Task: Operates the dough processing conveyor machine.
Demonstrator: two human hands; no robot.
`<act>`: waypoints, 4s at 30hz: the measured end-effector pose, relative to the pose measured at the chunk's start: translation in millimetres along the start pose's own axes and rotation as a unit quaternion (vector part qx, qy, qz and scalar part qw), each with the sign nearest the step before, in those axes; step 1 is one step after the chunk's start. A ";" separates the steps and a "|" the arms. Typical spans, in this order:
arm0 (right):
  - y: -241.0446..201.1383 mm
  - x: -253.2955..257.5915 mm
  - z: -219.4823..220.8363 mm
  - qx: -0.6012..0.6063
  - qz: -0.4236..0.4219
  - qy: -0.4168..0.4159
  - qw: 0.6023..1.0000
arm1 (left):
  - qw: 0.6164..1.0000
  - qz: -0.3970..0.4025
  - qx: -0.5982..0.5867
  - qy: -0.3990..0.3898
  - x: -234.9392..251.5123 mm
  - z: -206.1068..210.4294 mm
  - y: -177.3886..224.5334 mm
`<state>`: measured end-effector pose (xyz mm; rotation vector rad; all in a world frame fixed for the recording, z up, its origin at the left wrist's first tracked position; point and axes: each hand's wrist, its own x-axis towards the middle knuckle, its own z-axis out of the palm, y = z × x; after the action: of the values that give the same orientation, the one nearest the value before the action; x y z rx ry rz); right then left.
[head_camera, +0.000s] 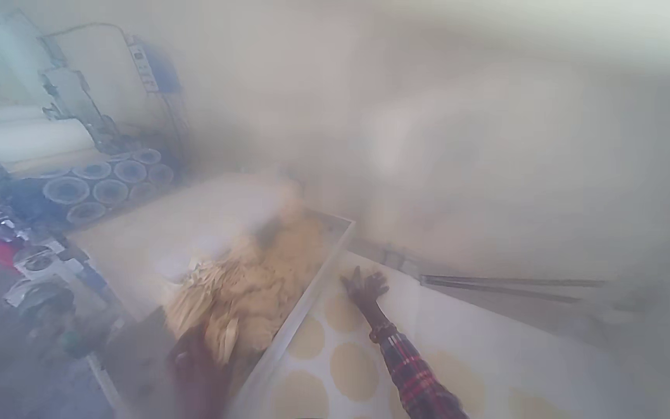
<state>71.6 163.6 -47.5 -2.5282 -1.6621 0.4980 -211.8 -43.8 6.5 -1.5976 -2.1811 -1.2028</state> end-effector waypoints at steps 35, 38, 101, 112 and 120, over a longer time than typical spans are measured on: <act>-0.1 6.1 8.7 0.006 -0.032 0.016 0.999 | 1.000 0.007 -0.004 0.003 1.3 3.3 -2.9; 0.7 7.6 9.0 0.004 -0.032 0.014 0.999 | 1.000 0.008 -0.003 0.004 0.9 3.9 -4.2; 43.4 8.3 -10.5 0.045 -0.077 0.036 0.995 | 1.000 0.012 0.011 -0.005 -0.9 3.6 -5.0; 49.5 9.6 -4.6 0.096 -0.100 0.086 0.987 | 1.000 0.014 0.006 -0.007 0.6 0.8 -0.9; 29.4 7.6 -2.6 0.040 -0.060 0.029 0.997 | 1.000 0.011 0.009 -0.015 -0.2 0.9 -2.1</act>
<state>101.1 158.7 -53.7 -2.3478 -1.7241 0.4648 -213.3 -43.5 4.8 -1.6383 -2.1804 -1.1571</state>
